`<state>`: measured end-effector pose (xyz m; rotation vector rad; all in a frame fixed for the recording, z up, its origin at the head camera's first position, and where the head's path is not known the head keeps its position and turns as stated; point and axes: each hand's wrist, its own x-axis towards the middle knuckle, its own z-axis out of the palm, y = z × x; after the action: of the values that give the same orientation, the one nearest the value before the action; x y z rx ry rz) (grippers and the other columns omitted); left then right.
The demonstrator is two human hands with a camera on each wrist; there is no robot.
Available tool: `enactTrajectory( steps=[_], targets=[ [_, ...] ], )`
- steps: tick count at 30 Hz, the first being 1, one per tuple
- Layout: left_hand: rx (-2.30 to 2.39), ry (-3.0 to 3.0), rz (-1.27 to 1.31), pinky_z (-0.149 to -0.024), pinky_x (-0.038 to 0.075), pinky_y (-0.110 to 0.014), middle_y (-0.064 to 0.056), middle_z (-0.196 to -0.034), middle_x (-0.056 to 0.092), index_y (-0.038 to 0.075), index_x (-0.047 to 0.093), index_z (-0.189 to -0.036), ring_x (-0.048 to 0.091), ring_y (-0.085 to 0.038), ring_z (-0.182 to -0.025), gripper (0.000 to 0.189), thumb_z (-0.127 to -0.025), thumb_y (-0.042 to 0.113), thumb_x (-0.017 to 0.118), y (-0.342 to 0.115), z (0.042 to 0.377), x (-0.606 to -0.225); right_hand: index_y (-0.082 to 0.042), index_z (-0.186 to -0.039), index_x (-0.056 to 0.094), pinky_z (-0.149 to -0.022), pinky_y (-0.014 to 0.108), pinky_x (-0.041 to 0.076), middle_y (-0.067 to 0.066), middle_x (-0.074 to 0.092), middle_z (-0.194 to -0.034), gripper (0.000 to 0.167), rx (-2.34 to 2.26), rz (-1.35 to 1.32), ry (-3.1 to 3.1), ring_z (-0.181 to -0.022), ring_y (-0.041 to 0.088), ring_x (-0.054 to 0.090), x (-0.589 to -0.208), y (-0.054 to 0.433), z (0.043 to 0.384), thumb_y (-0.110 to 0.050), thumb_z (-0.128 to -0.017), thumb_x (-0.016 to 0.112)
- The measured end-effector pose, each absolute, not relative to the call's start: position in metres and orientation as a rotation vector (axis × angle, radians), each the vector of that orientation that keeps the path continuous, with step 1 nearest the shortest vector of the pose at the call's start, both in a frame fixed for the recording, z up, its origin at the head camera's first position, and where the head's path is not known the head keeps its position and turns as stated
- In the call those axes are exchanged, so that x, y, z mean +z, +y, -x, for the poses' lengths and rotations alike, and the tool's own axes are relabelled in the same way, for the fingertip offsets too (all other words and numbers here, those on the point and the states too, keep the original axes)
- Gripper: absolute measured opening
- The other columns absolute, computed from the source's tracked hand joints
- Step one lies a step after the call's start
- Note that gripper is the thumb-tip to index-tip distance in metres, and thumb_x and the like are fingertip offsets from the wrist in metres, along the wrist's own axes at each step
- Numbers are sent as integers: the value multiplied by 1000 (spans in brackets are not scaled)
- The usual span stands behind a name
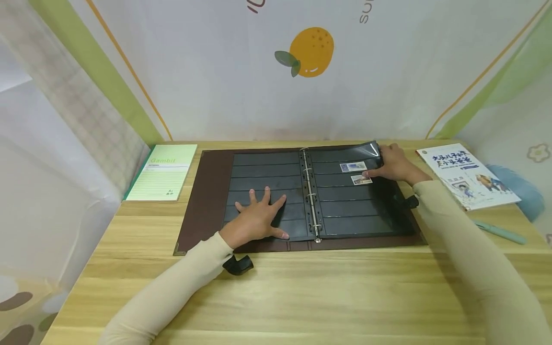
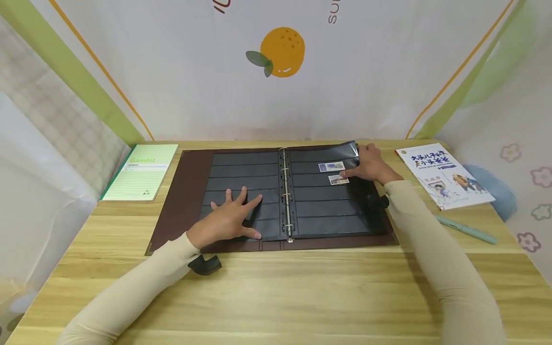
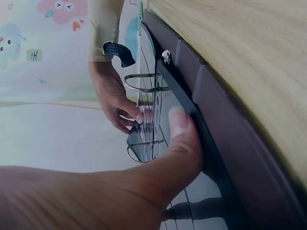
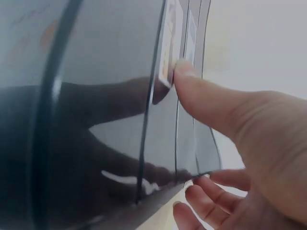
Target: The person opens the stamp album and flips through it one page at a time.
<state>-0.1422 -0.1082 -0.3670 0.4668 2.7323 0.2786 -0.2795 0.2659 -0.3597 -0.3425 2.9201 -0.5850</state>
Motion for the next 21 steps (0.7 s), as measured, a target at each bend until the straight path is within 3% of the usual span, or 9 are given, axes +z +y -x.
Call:
enactTrajectory(
  steps=[6, 9, 13, 16, 21],
  targets=[
    [268, 2737, -464, -101, 18, -88, -23, -168, 8, 27, 22, -163, 3, -62, -147, 105, -79, 58, 77, -108, 142, -368, 15, -152, 7, -108, 65, 30, 44, 32, -139, 111, -771, 316, 2916, -123, 51, 37, -360, 265, 275, -25, -83, 83],
    [269, 2737, -458, -102, 17, -87, -22, -169, 7, 28, 22, -163, 3, -62, -148, 104, -80, 58, 76, -107, 142, -368, 6, -157, -1, -100, 64, 40, 42, 41, -134, 110, -822, 333, 2880, -115, 49, 49, -355, 270, 272, -30, -89, 77],
    [270, 2738, -455, -103, 17, -87, -22, -169, 7, 28, 22, -163, 2, -61, -148, 103, -80, 58, 76, -107, 142, -367, -3, -162, 1, -86, 59, 49, 37, 51, -129, 92, -791, 400, 2871, -109, 49, 60, -345, 279, 270, -40, -101, 60],
    [264, 2735, -452, -103, 17, -87, -22, -169, 7, 28, 21, -163, 2, -61, -148, 104, -80, 58, 75, -108, 142, -367, -11, -164, 4, -83, 49, 49, 31, 52, -132, 77, -812, 452, 2828, -110, 42, 59, -337, 285, 270, -41, -107, 46],
    [239, 2730, -453, -103, 18, -87, -21, -169, 6, 29, 20, -163, 3, -61, -148, 103, -80, 60, 74, -108, 142, -368, -25, -164, 5, -73, 34, 46, 9, 59, -117, 66, -986, 490, 2701, -81, 20, 55, -328, 296, 272, -35, -110, 41]
  ],
)
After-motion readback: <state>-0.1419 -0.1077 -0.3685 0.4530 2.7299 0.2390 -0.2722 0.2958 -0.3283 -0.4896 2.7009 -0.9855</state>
